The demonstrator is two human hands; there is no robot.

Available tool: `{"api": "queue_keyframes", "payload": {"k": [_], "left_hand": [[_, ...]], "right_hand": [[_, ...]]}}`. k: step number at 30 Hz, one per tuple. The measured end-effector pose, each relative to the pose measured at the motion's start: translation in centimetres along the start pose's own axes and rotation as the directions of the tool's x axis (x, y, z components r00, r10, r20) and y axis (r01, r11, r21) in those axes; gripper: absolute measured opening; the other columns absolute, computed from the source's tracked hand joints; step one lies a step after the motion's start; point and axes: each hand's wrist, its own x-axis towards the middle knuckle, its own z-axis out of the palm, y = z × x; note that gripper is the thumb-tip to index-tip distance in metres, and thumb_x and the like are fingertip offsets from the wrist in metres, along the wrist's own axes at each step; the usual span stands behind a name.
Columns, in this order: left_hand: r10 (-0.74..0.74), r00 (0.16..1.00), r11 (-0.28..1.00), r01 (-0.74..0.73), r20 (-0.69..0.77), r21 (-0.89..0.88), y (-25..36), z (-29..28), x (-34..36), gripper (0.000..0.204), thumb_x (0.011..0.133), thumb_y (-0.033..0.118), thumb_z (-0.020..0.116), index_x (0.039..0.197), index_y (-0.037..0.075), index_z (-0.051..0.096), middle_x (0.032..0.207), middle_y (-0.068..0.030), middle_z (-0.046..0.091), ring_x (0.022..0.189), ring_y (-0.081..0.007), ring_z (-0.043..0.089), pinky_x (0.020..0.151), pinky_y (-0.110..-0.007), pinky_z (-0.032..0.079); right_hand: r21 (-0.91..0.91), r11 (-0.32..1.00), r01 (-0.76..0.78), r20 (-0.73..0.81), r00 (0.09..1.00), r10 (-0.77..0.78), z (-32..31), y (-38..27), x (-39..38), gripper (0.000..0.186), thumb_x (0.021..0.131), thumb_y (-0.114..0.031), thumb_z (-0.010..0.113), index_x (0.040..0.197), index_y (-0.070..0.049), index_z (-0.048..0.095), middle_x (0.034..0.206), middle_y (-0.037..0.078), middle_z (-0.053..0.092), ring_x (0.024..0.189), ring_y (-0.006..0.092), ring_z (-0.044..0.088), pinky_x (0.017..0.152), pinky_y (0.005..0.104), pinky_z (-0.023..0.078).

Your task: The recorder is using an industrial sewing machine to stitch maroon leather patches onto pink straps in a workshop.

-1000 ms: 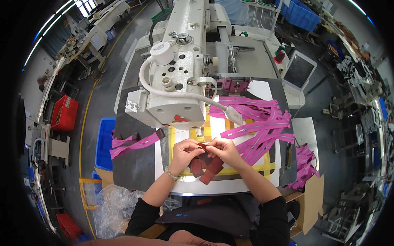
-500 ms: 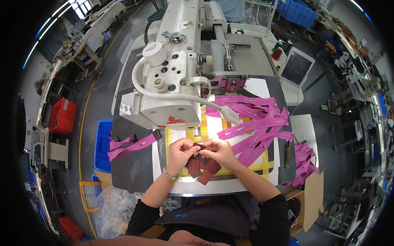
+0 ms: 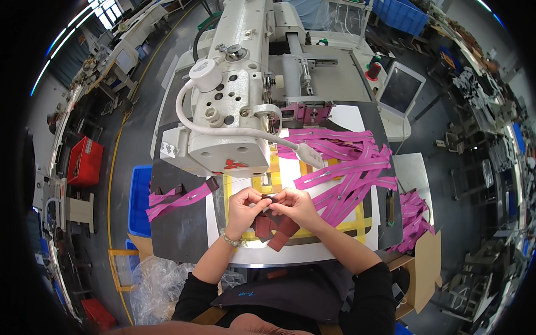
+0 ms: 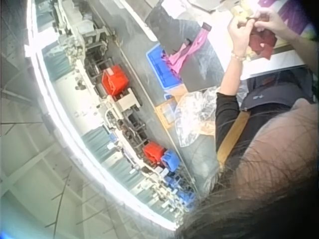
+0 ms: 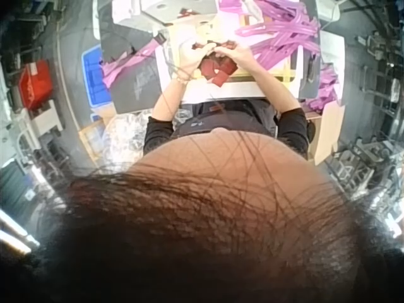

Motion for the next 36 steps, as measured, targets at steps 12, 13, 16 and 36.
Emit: {"api": "queue_keyframes", "payload": {"k": [12,13,16,36], "left_hand": [[-0.002,1.0,0.999,0.003,-0.005,0.042,0.0,0.0,0.0,0.014,0.075,-0.003,0.075,0.072,-0.001,0.061,0.072,-0.0037,0.061,0.064,-0.0061,0.056,0.059,-0.02,0.045],[-0.002,1.0,0.999,0.002,-0.005,0.042,0.0,-0.1,0.0,0.014,0.075,-0.003,0.075,0.072,-0.001,0.061,0.072,-0.0037,0.061,0.064,-0.0061,0.056,0.059,-0.02,0.045],[-0.003,1.0,0.997,0.003,0.001,0.074,0.0,-0.1,-0.1,0.014,0.076,-0.002,0.075,0.072,-0.001,0.061,0.072,-0.0036,0.062,0.064,-0.006,0.056,0.059,-0.02,0.046],[0.018,0.977,0.949,-0.083,0.21,0.305,0.3,-0.8,0.4,0.019,0.09,0.015,0.059,0.082,-0.002,0.057,0.066,-0.0074,0.053,0.059,-0.013,0.047,0.054,-0.028,0.038]], "right_hand": [[-0.026,1.0,0.008,0.006,1.0,-0.008,0.1,0.0,0.0,0.01,0.085,0.0,0.066,0.091,0.004,0.06,0.085,0.007,0.067,0.074,0.0096,0.065,0.067,0.0215,0.053],[-0.042,0.999,0.01,0.002,1.0,-0.01,0.1,0.0,0.0,0.01,0.085,0.0,0.067,0.091,0.004,0.06,0.085,0.007,0.067,0.074,0.0093,0.064,0.067,0.0213,0.052],[-0.088,0.996,0.004,0.007,1.0,-0.004,0.2,-0.2,0.0,0.009,0.085,-0.001,0.066,0.089,0.004,0.06,0.083,0.006,0.066,0.073,0.0089,0.064,0.066,0.0212,0.052],[0.028,0.999,-0.028,0.022,0.999,0.027,-0.4,-0.4,0.2,0.009,0.087,-0.006,0.066,0.089,0.001,0.06,0.078,0.005,0.066,0.07,0.0088,0.064,0.062,0.0204,0.051]]}}
